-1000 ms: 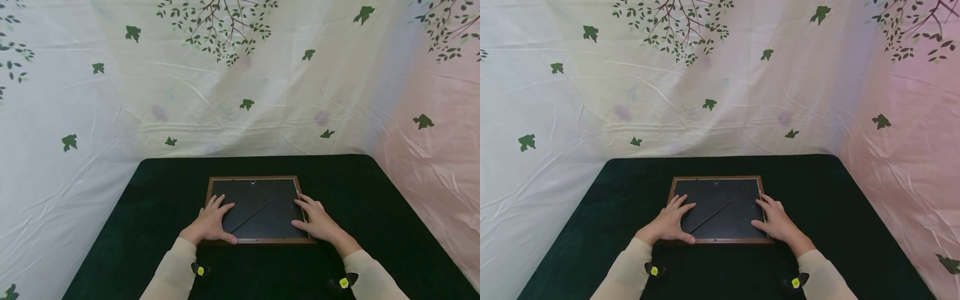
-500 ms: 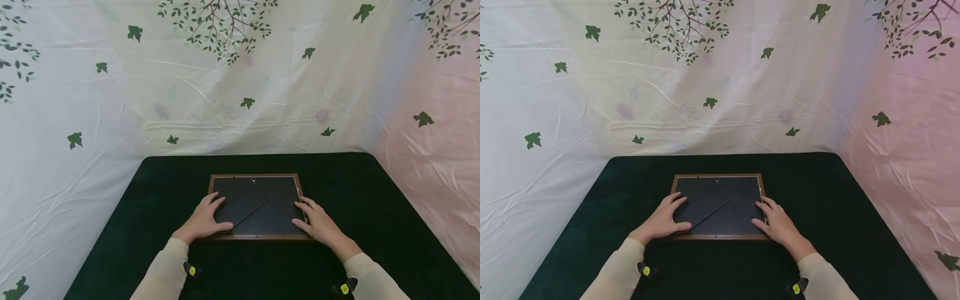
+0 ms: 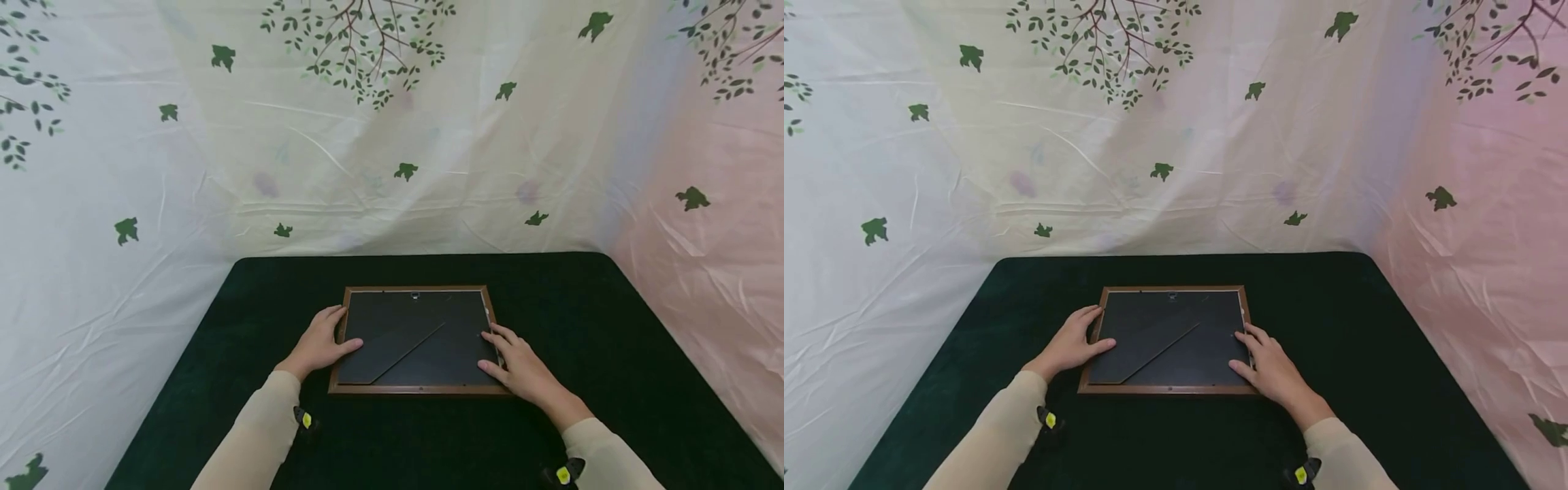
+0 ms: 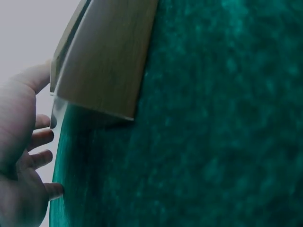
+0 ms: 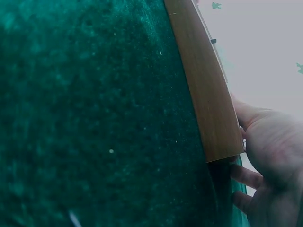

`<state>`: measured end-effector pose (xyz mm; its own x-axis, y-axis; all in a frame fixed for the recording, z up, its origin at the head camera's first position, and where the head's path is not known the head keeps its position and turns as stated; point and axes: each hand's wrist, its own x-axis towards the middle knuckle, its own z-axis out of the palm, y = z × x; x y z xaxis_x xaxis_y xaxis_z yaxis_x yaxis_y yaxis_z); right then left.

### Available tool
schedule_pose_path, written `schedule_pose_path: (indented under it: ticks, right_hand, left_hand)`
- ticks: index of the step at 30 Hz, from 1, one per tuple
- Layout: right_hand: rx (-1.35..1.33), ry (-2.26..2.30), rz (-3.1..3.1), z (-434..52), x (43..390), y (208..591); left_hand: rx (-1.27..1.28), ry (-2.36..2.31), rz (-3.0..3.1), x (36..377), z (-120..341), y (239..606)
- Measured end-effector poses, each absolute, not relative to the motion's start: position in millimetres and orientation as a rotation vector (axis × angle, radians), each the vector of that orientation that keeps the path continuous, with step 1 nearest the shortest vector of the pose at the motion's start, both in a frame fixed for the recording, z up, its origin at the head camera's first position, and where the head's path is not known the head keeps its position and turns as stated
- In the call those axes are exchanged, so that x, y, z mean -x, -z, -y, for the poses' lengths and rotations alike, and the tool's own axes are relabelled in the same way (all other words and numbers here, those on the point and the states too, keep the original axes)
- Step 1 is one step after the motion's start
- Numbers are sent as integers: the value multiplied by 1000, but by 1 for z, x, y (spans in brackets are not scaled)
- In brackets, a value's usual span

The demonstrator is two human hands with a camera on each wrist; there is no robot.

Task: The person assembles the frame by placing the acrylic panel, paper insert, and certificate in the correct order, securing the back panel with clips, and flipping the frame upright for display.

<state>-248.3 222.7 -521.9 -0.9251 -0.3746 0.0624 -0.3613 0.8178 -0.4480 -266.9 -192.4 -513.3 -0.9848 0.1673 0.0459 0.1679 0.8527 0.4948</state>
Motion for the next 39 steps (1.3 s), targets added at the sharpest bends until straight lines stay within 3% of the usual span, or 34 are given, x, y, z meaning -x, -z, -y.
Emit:
schedule_pose_path:
  ticks: [22, 39]
  right_hand:
    - [603, 704, -2977, -221, 246, 520]
    - [620, 715, -2989, -223, 248, 524]
  left_hand:
    - [208, 827, 3075, 271, 188, 507]
    - [404, 331, 3163, 277, 188, 497]
